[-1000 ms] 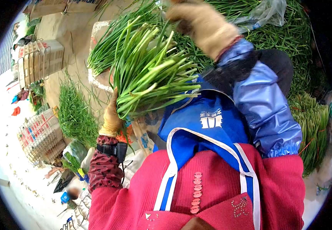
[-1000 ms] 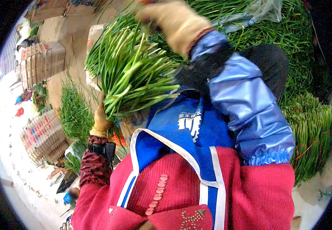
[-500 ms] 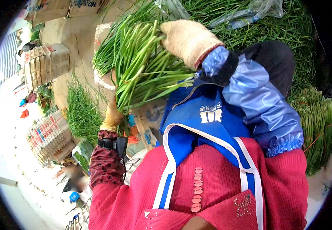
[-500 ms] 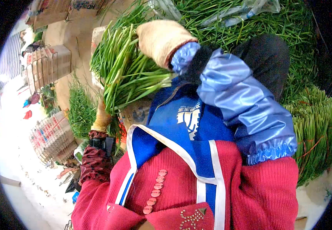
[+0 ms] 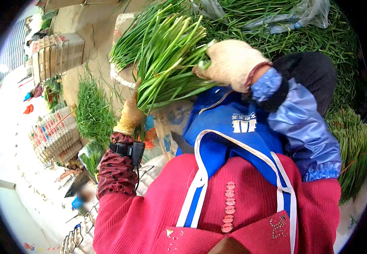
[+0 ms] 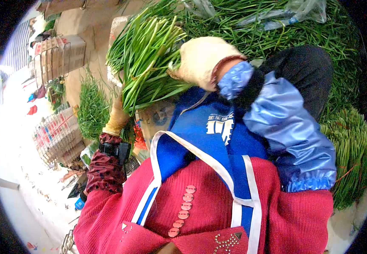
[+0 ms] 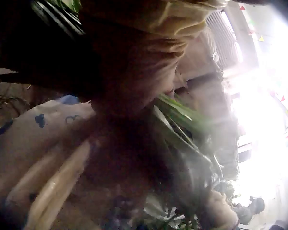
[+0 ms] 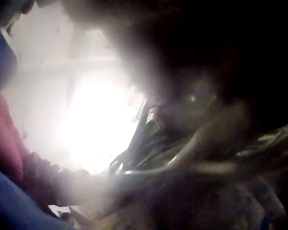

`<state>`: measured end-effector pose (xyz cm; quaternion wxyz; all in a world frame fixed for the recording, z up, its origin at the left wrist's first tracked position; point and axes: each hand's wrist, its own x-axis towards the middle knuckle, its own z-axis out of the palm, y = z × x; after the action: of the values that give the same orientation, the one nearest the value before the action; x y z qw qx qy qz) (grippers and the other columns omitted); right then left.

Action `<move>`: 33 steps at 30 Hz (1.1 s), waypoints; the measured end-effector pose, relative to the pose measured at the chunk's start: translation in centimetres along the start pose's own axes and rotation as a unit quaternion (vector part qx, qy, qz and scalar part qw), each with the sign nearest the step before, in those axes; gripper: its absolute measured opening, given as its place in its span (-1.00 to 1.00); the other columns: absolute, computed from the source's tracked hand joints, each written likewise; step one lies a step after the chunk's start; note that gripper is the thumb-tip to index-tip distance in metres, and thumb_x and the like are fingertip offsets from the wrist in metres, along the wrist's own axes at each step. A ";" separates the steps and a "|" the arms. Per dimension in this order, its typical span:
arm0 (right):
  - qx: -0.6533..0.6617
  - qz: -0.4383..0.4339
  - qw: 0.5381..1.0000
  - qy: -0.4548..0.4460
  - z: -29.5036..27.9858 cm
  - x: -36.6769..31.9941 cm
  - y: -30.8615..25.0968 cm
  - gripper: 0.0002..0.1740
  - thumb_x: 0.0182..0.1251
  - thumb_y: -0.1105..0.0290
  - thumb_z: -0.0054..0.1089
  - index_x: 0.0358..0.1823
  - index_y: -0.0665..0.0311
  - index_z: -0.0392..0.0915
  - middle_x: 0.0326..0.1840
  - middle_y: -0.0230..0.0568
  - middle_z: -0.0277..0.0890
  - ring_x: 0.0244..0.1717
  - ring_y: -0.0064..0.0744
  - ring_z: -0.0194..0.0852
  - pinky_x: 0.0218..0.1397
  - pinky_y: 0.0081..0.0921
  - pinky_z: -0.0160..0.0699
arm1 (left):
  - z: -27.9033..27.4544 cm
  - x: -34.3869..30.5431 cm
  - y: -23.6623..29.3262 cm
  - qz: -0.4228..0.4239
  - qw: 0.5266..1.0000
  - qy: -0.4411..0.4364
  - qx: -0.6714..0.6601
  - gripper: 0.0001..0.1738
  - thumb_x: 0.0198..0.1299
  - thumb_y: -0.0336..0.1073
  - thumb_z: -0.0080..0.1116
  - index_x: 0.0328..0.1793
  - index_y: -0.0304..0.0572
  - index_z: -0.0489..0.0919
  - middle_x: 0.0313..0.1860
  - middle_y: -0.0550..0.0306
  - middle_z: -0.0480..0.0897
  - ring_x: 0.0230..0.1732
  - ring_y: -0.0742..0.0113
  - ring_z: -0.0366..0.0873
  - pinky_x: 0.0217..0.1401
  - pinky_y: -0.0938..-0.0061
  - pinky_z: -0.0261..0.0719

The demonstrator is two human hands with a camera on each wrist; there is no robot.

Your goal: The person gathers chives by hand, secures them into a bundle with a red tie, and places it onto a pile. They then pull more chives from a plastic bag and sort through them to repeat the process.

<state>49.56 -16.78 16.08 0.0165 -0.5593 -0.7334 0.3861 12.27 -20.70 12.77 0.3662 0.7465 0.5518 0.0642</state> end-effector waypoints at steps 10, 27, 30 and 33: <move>-0.200 0.063 0.974 0.083 1.5 1.2 9.1 -0.82 0.15 0.42 0.13 -0.33 0.32 0.68 -0.24 0.12 0.65 -0.16 0.04 0.67 -0.09 -0.14 0.68 | -0.7 -0.2 3.5 -0.114 0.984 -0.012 0.137 0.03 0.05 -0.33 0.42 0.61 0.01 0.06 0.17 -0.09 0.62 0.13 0.22 0.59 0.15 0.41 0.52; 0.262 0.005 0.964 0.045 4.1 2.5 4.4 -0.72 0.19 0.36 0.32 -0.11 0.35 0.65 -0.35 -0.25 0.65 -0.33 -0.57 0.55 -0.24 -0.56 0.56 | -0.8 -0.2 5.3 -0.119 0.946 -0.030 0.300 0.03 0.07 -0.10 0.36 0.62 0.41 0.00 0.10 -0.17 0.62 0.01 -0.20 0.62 -0.09 0.10 0.59; 0.168 -0.037 0.985 0.029 3.8 1.6 3.6 -0.64 0.20 0.17 0.23 -0.07 0.23 0.64 -0.23 -0.06 0.65 -0.19 -0.19 0.62 -0.08 -0.34 0.60 | -0.7 0.0 5.7 -0.117 0.946 -0.019 0.303 -0.01 0.08 -0.24 0.28 0.61 0.49 0.01 0.13 -0.15 0.59 -0.01 -0.22 0.61 -0.09 0.08 0.59; 0.067 -0.071 0.992 0.079 2.8 0.8 0.7 -0.57 0.23 0.01 0.12 -0.02 0.12 0.62 -0.17 0.04 0.64 -0.07 0.03 0.61 0.04 -0.13 0.58 | -0.5 0.1 6.1 -0.123 0.941 -0.019 0.316 0.03 0.05 -0.26 0.30 0.61 0.47 -0.01 0.14 -0.17 0.59 0.01 -0.21 0.60 -0.07 0.08 0.58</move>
<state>48.55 -17.63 13.34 0.1395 -0.5323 -0.7399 0.3868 16.76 -21.12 16.88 0.1271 0.7512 0.6242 -0.1728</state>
